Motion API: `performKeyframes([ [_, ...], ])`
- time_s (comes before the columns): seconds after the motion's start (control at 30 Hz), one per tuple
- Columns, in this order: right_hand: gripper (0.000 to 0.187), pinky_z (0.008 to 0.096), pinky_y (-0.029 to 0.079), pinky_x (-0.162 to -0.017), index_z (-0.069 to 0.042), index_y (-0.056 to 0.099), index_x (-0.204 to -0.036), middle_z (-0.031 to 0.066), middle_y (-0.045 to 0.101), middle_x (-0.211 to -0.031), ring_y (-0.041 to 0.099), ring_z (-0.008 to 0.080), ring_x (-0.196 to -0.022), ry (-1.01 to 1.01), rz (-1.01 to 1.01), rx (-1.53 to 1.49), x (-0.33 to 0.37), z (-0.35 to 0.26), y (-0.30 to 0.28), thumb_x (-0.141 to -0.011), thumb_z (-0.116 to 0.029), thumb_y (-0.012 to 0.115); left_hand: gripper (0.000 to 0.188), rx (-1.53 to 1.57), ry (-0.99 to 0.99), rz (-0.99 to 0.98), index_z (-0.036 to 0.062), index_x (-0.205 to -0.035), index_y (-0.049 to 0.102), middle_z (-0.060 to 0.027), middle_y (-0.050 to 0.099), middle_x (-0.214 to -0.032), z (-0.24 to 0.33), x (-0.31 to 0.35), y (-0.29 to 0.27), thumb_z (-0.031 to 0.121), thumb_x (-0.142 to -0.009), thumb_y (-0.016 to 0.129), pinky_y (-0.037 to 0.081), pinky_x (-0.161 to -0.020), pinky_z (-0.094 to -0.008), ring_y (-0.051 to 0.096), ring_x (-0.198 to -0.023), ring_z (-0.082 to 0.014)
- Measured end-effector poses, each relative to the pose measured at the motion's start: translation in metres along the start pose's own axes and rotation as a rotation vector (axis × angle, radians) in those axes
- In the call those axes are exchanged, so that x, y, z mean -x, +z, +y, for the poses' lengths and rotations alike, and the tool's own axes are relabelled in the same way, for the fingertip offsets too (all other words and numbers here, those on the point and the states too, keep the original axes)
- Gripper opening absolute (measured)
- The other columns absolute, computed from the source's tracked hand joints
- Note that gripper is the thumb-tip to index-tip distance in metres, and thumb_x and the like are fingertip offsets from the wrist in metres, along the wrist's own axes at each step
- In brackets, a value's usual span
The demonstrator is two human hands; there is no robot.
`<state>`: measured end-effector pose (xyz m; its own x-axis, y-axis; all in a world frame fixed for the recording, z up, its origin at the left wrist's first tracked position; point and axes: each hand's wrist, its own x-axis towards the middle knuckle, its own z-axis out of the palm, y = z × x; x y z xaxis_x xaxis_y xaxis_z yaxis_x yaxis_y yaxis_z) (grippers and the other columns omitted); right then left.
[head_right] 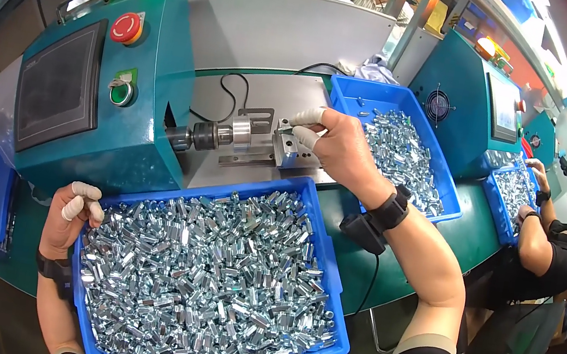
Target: The person picks up a metal part from a blue bin, places it into the machine's clamp, and presses a green button. After the machine processes the part, the person removes it and places it into a different blue bin, repeating the process.
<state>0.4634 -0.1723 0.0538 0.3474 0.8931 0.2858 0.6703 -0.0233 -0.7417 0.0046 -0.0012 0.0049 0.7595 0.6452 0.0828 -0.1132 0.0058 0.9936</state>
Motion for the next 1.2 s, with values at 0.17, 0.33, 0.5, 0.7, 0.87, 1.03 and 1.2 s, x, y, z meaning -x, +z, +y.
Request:
performKeyframes([
  [0.17,0.017,0.0269,0.053,-0.068,-0.004,0.075,-0.106,0.0072,0.074,-0.087,0.064,0.0105,-0.071,-0.062,-0.025,0.070,-0.005,-0.004,-0.001,-0.091,-0.010,0.073,0.049,-0.010,-0.005,0.001,-0.0017,-0.116,0.066,-0.0126,0.073,-0.086,-0.001,0.000,-0.002,0.042,-0.095,0.071,0.053,-0.069,-0.0299,0.066,-0.073,-0.0176],
  [0.33,0.017,0.0284,0.053,-0.068,-0.003,0.075,-0.106,0.0081,0.071,-0.089,0.066,0.0152,-0.073,-0.193,-0.023,0.090,-0.002,-0.001,0.000,-0.090,-0.006,0.071,0.049,0.005,-0.004,-0.003,-0.0015,-0.115,0.066,-0.0128,0.073,-0.086,-0.002,0.000,-0.003,0.043,-0.095,0.071,0.053,-0.069,-0.0299,0.066,-0.073,-0.0176],
  [0.5,0.019,0.0284,0.053,-0.069,-0.003,0.075,-0.109,0.0093,0.066,-0.086,0.066,0.0204,-0.075,-0.208,-0.098,0.133,-0.002,-0.003,-0.003,-0.090,-0.005,0.069,0.048,-0.002,-0.006,0.003,-0.0014,-0.115,0.067,-0.0127,0.073,-0.087,-0.003,0.001,-0.003,0.042,-0.095,0.070,0.054,-0.069,-0.0297,0.067,-0.074,-0.0179],
  [0.7,0.028,0.0275,0.054,-0.076,-0.001,0.070,-0.123,0.0061,0.072,-0.105,0.066,0.0107,-0.088,-0.115,-0.136,0.103,0.015,-0.003,-0.005,-0.097,-0.010,0.066,0.048,-0.013,0.004,0.007,-0.0014,-0.114,0.067,-0.0125,0.073,-0.087,0.000,0.002,-0.002,0.042,-0.095,0.070,0.054,-0.070,-0.0296,0.067,-0.074,-0.0177],
  [0.87,0.041,0.0272,0.054,-0.082,0.004,0.063,-0.133,0.0075,0.072,-0.111,0.066,0.0110,-0.094,0.183,-0.171,-0.292,0.025,-0.008,0.002,-0.098,-0.016,0.068,0.048,-0.006,-0.006,0.002,-0.0009,-0.115,0.067,-0.0126,0.073,-0.087,-0.001,0.000,-0.001,0.042,-0.094,0.071,0.054,-0.070,-0.0296,0.067,-0.073,-0.0175],
  [1.03,0.047,0.0268,0.053,-0.084,0.002,0.061,-0.137,0.0048,0.071,-0.112,0.064,0.0099,-0.096,0.236,-0.232,-0.355,0.027,-0.011,0.000,-0.097,-0.020,0.071,0.046,-0.018,0.010,0.037,0.0001,-0.110,0.065,-0.0118,0.070,-0.080,-0.003,-0.002,0.004,0.043,-0.095,0.070,0.052,-0.063,-0.0281,0.065,-0.066,-0.0165],
  [1.2,0.046,0.0268,0.052,-0.086,0.000,0.061,-0.137,0.0042,0.071,-0.112,0.063,0.0095,-0.095,0.201,-0.355,-0.414,0.015,-0.004,-0.013,-0.097,-0.019,0.072,0.045,-0.021,0.014,0.047,0.0002,-0.109,0.064,-0.0115,0.069,-0.077,-0.001,-0.001,0.003,0.043,-0.095,0.070,0.052,-0.061,-0.0281,0.064,-0.065,-0.0166],
])
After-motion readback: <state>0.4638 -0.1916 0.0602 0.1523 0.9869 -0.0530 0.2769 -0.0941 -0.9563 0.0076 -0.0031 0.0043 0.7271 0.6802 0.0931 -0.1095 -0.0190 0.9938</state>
